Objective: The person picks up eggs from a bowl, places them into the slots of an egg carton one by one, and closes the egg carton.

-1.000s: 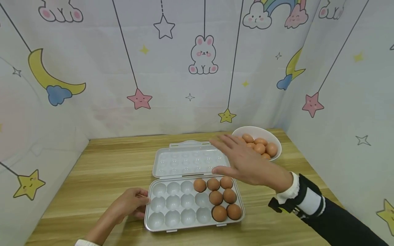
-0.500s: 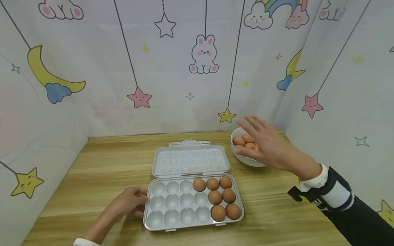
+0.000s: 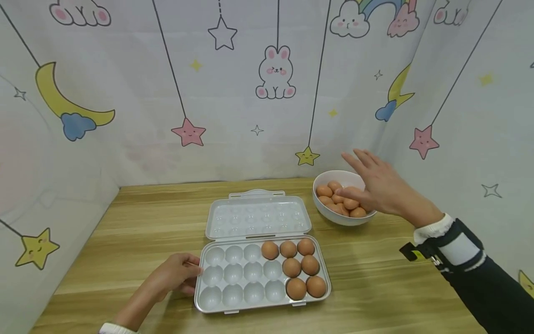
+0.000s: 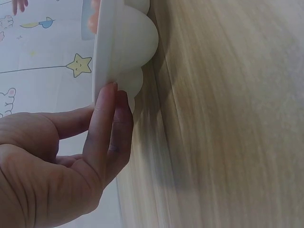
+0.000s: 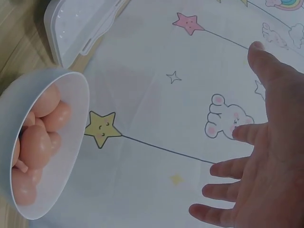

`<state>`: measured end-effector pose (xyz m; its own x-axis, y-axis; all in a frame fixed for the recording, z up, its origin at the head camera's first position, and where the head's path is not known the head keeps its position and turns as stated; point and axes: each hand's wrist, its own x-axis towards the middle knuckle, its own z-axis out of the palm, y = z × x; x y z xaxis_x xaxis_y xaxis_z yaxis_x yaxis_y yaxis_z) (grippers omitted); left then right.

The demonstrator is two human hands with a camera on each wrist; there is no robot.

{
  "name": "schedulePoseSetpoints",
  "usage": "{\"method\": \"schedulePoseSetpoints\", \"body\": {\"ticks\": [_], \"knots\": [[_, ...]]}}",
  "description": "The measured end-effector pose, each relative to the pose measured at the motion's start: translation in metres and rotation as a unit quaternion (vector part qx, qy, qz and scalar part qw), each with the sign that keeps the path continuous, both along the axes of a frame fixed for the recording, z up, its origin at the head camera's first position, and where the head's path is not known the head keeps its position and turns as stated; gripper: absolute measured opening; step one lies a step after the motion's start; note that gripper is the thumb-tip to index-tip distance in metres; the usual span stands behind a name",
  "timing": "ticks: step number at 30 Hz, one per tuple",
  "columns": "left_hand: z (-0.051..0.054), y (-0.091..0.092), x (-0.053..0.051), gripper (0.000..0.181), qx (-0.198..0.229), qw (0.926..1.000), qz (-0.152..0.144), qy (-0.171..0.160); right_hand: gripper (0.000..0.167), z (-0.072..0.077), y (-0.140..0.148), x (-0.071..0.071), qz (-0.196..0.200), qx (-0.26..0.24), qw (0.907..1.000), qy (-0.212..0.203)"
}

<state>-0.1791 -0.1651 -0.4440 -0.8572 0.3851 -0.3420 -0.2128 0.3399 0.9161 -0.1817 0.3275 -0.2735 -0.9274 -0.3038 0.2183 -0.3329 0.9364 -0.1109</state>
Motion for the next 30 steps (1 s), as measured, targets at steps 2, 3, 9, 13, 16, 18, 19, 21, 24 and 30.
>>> {"method": "schedulePoseSetpoints", "body": {"ticks": [2,3,9,13,16,18,19,21,24,30], "knots": [[0.000,0.000,0.000,0.033,-0.002,1.0000,0.001,0.000,0.088,-0.003,0.004,-0.004,-0.011,-0.002,0.9999,-0.007],[0.000,0.000,0.000,0.033,-0.004,1.0000,0.002,0.001,0.088,-0.004,0.006,-0.006,-0.015,0.000,0.9998,-0.012],[0.000,0.000,-0.001,0.032,-0.007,0.9999,0.009,-0.003,0.090,-0.014,0.015,-0.016,-0.037,-0.012,0.9982,-0.046],[-0.001,0.000,-0.001,0.032,-0.005,0.9999,0.009,-0.005,0.089,-0.025,0.021,-0.025,-0.045,-0.016,0.9974,-0.055],[-0.002,0.000,-0.001,0.032,-0.005,0.9999,0.009,-0.002,0.087,-0.036,0.025,-0.033,-0.053,-0.025,0.9963,-0.062],[-0.001,0.000,0.000,0.032,-0.005,0.9999,0.010,-0.001,0.084,-0.044,0.029,-0.039,-0.058,-0.035,0.9954,-0.067],[-0.001,0.000,0.000,0.032,-0.005,0.9999,0.010,0.001,0.082,-0.048,0.030,-0.042,-0.061,-0.037,0.9951,-0.068],[-0.001,0.000,0.000,0.031,-0.004,0.9999,0.009,0.002,0.078,-0.056,0.033,-0.048,-0.069,-0.037,0.9943,-0.072],[-0.002,-0.001,0.000,0.031,-0.005,1.0000,0.008,0.001,0.076,-0.065,0.035,-0.056,-0.087,-0.028,0.9929,-0.076],[-0.003,-0.002,-0.002,0.033,0.003,1.0000,-0.005,-0.004,0.080,-0.074,0.038,-0.066,-0.133,-0.019,0.9858,-0.101]]}}
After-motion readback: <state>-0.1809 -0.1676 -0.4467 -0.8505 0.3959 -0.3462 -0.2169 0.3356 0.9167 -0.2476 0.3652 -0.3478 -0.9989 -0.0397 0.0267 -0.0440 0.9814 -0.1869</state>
